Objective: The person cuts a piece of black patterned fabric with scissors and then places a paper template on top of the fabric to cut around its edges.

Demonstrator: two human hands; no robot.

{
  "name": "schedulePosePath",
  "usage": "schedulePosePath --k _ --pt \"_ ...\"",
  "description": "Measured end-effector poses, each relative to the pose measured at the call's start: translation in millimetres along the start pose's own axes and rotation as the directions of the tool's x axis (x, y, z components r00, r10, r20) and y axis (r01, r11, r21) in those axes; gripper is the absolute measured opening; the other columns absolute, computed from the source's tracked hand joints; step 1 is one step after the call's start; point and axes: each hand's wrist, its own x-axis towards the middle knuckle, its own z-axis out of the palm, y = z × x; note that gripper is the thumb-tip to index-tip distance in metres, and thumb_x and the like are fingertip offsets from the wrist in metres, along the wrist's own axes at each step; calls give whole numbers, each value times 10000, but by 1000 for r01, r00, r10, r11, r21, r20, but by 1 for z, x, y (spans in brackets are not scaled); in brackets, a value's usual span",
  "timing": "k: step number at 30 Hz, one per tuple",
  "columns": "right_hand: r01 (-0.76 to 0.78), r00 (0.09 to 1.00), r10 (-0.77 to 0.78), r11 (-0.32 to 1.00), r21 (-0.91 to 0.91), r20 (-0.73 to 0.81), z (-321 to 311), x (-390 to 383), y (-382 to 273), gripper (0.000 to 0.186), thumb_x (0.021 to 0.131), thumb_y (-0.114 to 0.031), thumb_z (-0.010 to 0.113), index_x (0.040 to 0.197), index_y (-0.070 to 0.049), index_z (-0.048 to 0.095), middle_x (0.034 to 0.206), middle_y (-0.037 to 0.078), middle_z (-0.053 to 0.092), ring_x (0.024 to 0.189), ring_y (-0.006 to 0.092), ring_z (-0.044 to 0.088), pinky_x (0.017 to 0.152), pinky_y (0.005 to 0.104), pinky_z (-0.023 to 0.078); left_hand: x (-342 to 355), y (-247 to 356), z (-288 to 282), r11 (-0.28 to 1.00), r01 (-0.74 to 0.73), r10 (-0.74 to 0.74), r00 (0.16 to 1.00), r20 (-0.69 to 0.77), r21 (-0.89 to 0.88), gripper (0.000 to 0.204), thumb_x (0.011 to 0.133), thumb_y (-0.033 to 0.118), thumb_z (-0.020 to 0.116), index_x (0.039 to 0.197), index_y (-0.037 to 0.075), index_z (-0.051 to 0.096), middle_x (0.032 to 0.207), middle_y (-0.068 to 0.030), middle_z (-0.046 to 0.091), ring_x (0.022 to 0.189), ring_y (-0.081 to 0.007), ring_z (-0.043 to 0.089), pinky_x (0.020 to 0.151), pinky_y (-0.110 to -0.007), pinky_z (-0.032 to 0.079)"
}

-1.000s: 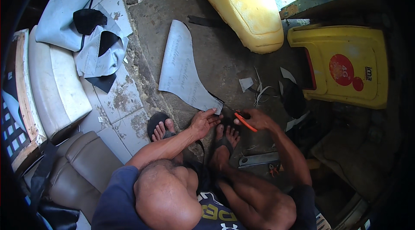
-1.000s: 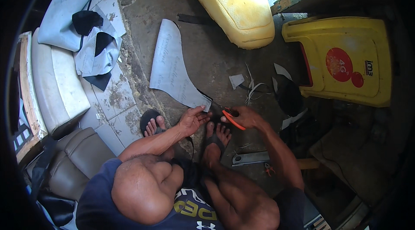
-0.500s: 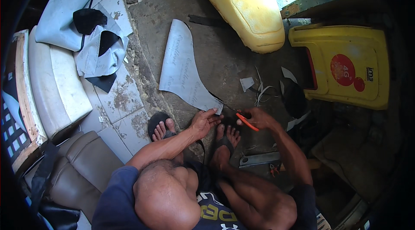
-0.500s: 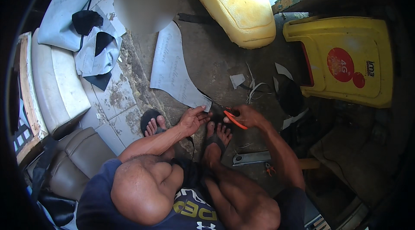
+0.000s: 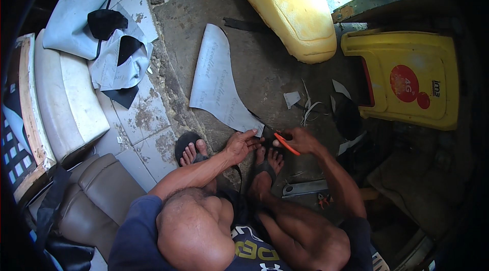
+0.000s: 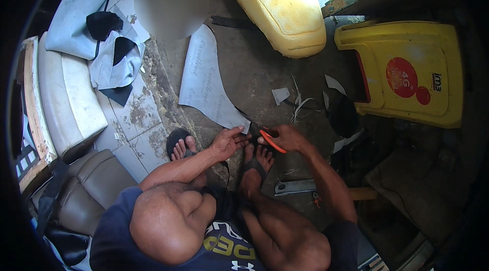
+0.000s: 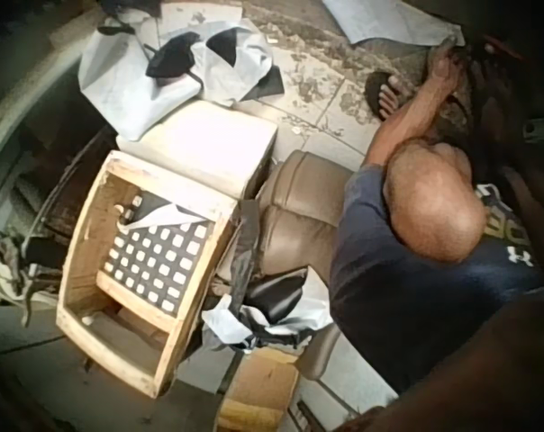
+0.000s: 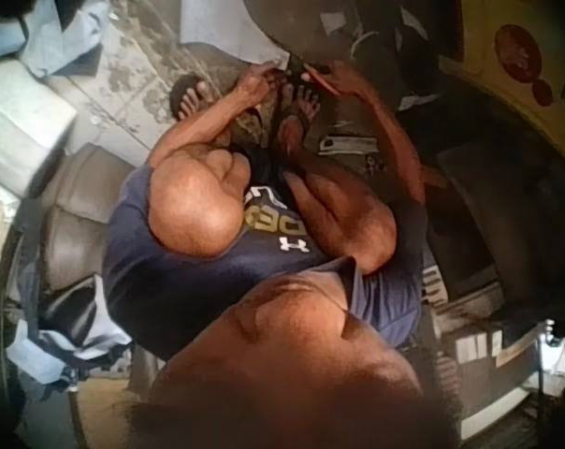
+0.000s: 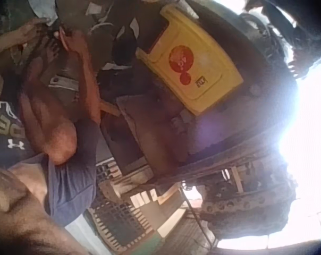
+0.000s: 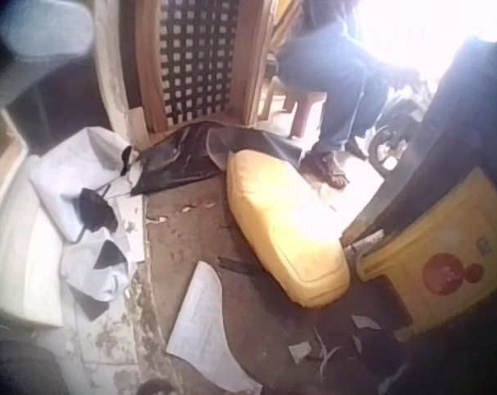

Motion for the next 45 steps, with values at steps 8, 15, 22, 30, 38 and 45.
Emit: schedulePosePath --k 8,15,22,30,38,45 --pt "-1 1000 0 1000 13 20 3 8 -11 730 821 -688 711 1158 -41 733 908 185 745 858 245 717 757 404 536 -4 1 -2 1000 14 -14 1000 24 4 225 912 178 743 1091 62 673 1048 -75 740 1011 -235 715 831 -378 563" --pt "59 998 -58 998 36 -8 12 17 11 649 843 -595 754 1048 20 738 779 156 717 710 192 651 654 398 503 -2 0 -5 999 27 -27 999 25 25 222 911 181 747 1089 75 667 1025 -61 737 998 -241 719 825 -379 564" --pt "34 999 -35 994 104 10 12 10 6 619 858 -572 752 1057 14 732 758 117 702 691 167 615 636 384 483 -3 1 -3 1000 19 -20 999 26 10 220 911 178 749 1084 78 658 1019 -59 731 998 -240 720 818 -381 565" --pt "15 992 -26 996 88 120 2 11 13 840 825 -710 692 1263 6 662 1073 212 727 1002 280 697 875 407 533 -4 2 -4 999 16 -18 999 36 46 213 922 167 738 1106 102 654 1036 -37 732 989 -217 720 816 -374 562" --pt "-17 992 16 1000 6 126 -4 12 -5 905 790 -771 667 1279 -9 663 1139 230 719 1081 332 688 928 425 525 -6 2 -4 996 6 -10 999 35 91 247 928 193 737 1142 103 654 1057 -36 732 979 -205 716 825 -356 550" --pt "45 998 -44 999 -30 54 -1 14 0 790 793 -705 721 1132 8 724 871 185 729 813 244 687 734 410 525 -4 0 -7 995 9 -14 999 46 103 260 925 205 743 1146 100 653 1063 -39 732 979 -202 715 822 -359 555"
